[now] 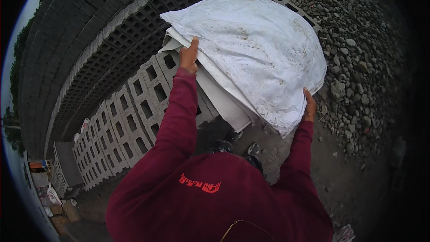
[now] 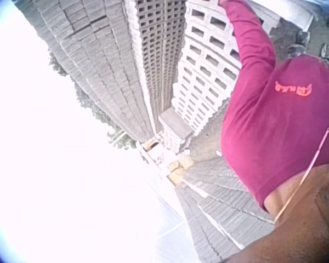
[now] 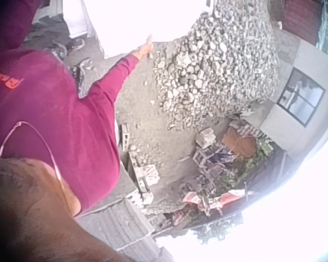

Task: The person collects empty sacks from the top of stacks of concrete blocks by folding and stacking them together by hand.

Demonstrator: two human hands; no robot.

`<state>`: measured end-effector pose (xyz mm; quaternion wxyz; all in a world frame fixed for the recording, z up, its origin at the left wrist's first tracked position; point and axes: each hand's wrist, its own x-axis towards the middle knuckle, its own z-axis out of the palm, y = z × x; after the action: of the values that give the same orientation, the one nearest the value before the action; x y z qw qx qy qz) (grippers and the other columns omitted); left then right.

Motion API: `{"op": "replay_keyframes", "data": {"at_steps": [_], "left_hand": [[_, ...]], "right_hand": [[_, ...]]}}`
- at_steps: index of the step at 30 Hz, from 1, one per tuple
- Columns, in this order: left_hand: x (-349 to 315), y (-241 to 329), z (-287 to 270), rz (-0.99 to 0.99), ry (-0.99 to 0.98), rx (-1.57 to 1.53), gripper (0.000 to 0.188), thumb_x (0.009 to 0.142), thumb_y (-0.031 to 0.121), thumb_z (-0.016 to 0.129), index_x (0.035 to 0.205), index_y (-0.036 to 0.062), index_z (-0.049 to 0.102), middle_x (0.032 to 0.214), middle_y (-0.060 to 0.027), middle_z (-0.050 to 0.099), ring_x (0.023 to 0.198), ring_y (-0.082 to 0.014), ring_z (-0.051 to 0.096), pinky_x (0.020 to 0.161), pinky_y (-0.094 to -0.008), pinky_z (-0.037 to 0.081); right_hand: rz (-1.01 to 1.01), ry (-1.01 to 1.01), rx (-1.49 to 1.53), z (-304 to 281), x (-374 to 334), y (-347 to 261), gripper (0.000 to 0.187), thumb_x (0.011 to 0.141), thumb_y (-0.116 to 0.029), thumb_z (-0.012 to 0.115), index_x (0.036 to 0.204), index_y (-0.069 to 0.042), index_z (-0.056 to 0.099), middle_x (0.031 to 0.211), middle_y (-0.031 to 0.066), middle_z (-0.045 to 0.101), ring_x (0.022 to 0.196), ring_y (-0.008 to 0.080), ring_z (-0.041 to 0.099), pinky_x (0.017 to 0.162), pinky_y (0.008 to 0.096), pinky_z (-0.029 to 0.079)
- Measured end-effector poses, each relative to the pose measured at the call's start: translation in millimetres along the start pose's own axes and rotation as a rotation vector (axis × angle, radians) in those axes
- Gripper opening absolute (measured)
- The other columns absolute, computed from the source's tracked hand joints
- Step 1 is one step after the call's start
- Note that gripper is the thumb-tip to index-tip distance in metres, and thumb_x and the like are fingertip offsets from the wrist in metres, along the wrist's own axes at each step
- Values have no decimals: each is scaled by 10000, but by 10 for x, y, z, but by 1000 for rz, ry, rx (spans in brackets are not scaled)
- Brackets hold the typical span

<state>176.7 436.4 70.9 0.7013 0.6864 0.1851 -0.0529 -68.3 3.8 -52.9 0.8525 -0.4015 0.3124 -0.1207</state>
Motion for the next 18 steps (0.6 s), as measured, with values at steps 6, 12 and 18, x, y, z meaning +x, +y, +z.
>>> {"op": "replay_keyframes", "data": {"at_steps": [6,12,18], "left_hand": [[-396,-287,-455,165,389,293,949,724,550,736,1263,-164,420,1083,-201,538,1157,-312,493,920,-436,438],[-790,-60,-432,-12,11,-154,853,684,528,800,1192,-91,505,1111,-169,570,1035,-268,557,923,-452,429],[-757,-95,-396,50,-85,-162,688,703,394,835,1101,-81,536,1053,-187,621,962,-249,630,877,-325,491]], "right_hand": [[287,-260,345,376,-149,790,709,777,-321,778,1335,-20,461,1292,117,559,1139,283,565,1007,432,449],[281,-314,390,420,-214,1233,820,744,-378,791,1384,-48,399,1328,117,521,1195,302,516,1041,457,415],[110,-320,316,758,-393,1136,928,723,-533,739,1416,-50,355,1379,123,458,1218,309,480,1042,453,393]]}}
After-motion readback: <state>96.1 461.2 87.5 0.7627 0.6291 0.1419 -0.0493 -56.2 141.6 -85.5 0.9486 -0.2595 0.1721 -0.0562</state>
